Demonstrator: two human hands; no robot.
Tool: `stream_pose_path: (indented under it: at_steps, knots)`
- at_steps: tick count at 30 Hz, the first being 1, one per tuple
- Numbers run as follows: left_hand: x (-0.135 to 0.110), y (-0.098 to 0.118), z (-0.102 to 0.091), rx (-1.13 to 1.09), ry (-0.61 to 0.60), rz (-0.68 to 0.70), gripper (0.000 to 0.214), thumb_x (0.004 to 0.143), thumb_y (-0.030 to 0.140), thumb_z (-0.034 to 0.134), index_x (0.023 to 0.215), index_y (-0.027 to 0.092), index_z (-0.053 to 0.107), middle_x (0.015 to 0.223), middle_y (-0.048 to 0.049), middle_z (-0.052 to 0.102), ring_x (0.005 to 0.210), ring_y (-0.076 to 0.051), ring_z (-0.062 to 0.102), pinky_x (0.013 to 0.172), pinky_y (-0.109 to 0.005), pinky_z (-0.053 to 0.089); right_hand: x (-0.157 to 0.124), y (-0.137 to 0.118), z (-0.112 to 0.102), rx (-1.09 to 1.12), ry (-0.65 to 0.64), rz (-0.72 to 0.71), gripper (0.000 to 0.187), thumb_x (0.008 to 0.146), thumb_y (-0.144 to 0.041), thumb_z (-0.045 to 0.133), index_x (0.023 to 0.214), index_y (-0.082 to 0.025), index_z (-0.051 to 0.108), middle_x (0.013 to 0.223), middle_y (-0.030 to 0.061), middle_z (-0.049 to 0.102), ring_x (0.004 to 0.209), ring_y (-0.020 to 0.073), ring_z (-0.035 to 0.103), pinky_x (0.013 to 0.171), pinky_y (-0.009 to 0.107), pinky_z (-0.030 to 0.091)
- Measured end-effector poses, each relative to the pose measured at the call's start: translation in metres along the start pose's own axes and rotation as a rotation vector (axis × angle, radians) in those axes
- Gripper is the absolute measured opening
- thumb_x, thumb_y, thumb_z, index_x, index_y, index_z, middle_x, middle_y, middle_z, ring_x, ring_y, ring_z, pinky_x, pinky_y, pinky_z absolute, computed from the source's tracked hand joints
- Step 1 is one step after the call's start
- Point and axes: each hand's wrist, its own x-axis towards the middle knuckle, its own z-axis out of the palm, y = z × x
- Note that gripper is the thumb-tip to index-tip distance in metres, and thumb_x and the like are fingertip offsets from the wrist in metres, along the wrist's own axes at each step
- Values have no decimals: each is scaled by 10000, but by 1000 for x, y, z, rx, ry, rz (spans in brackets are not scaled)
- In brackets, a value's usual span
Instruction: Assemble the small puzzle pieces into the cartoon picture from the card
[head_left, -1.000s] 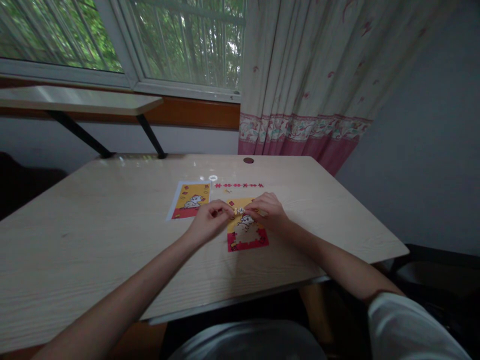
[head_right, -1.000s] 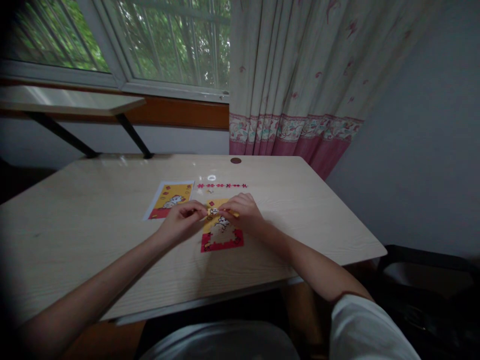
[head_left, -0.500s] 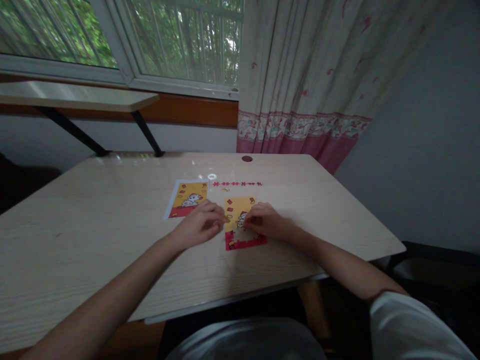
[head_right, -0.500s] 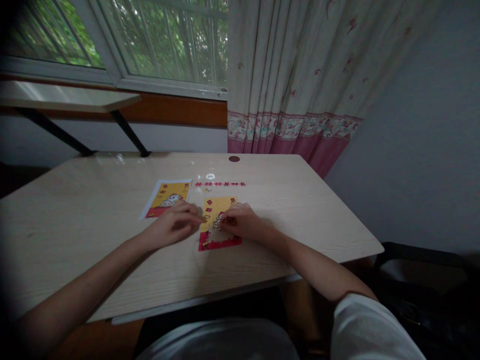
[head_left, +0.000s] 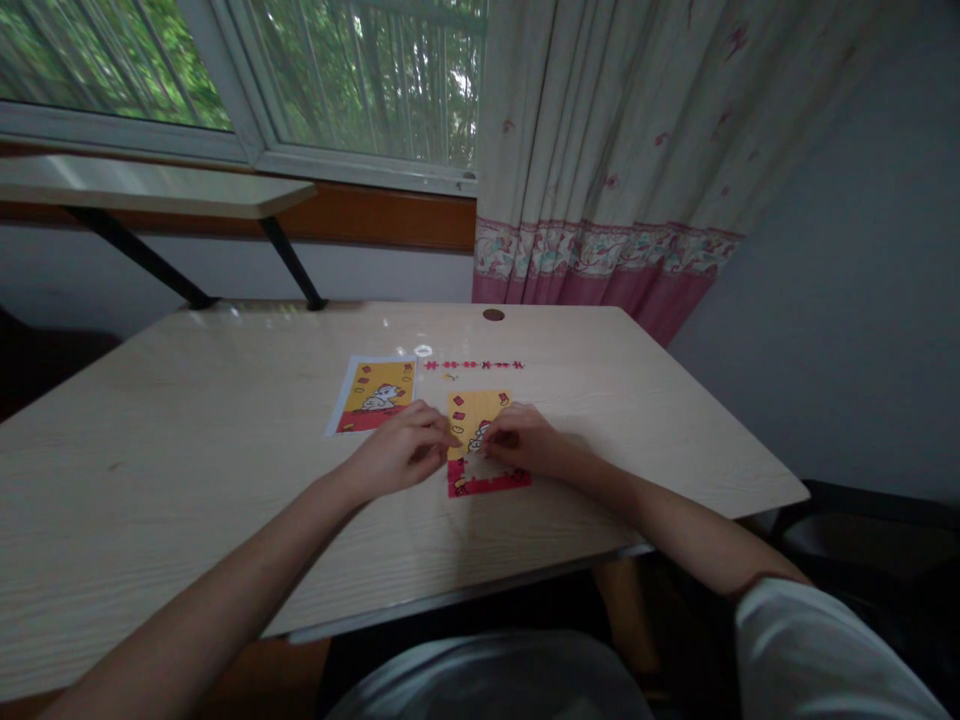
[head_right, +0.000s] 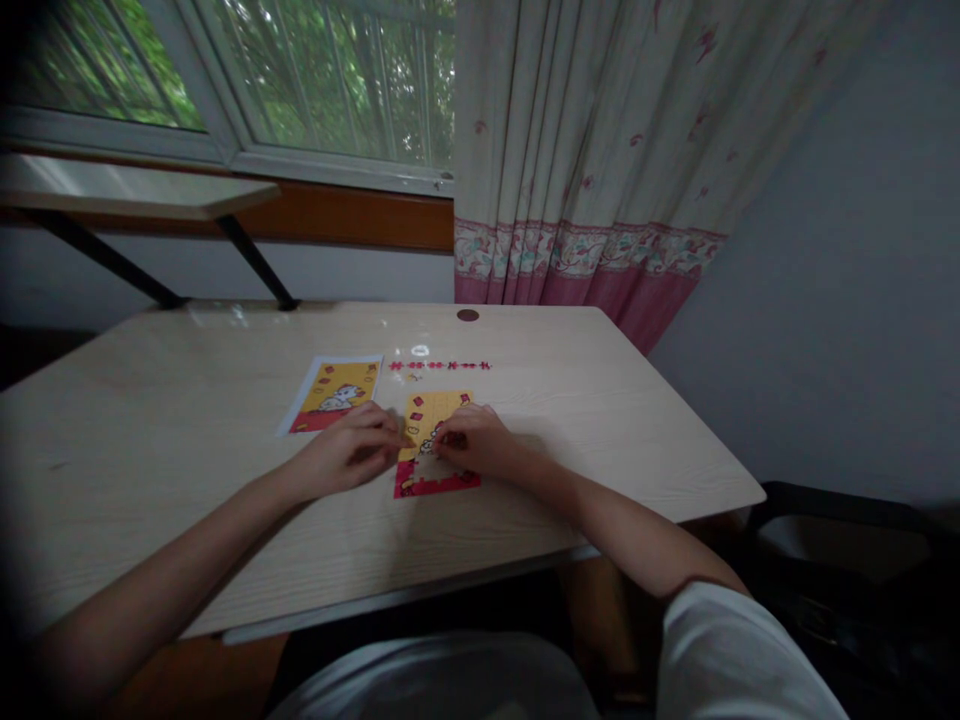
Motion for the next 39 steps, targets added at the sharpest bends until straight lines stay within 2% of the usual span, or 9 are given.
stream_pose_path:
  at_steps: [10, 17, 27, 32, 35, 39]
  knots:
    - [-2, 0, 3, 62, -92, 60, 316, 786, 101, 463, 968, 231, 686, 915, -61, 576, 888, -208, 493, 774, -337, 425, -1, 0, -5, -61, -39, -41, 79, 789, -264, 627, 804, -207, 679, 749, 15, 654, 757, 143, 554, 742, 279, 370]
    - [-1, 1, 3, 73, -97, 55, 315, 778, 94, 468, 974, 221, 679, 918, -61, 579, 891, -208, 493, 773, -329, 428, -4, -9, -16, -156, -160, -116, 140, 849, -280, 559, 877, -217, 681, 794, 27, 629, 800, 150, 519, 748, 283, 330]
    - [0, 8, 2, 117, -97, 56, 288, 787, 88, 453, 940, 206, 667, 920, -71, 575, 910, -222, 483, 781, -349, 433, -4, -12, -18, -230, -213, -145, 198, 882, -319, 521, 930, -212, 680, 874, 46, 638, 866, 167, 504, 782, 301, 299]
    - [-1, 3, 2, 113, -78, 41, 270, 816, 119, 449, 975, 193, 653, 951, -75, 573, 926, -217, 491, 794, -348, 436, -3, -2, -28, -155, -203, -70, 203, 851, -337, 568, 999, -230, 657, 949, 32, 645, 916, 168, 525, 812, 302, 320]
    - [-1, -2, 2, 152, -50, 4, 249, 865, 200, 446, 1027, 170, 633, 987, -90, 578, 942, -222, 497, 835, -377, 429, -2, 9, -39, -179, -180, 22, 312, 817, -383, 609, 1085, -226, 631, 1078, 61, 624, 1007, 197, 517, 866, 336, 329]
    - [-1, -9, 0, 187, -45, -22, 282, 894, 299, 448, 1068, 162, 621, 1040, -101, 590, 973, -234, 507, 868, -400, 420, -2, 21, -47, -200, -234, 94, 392, 812, -423, 603, 1151, -226, 606, 1184, 87, 584, 1069, 231, 495, 905, 374, 342]
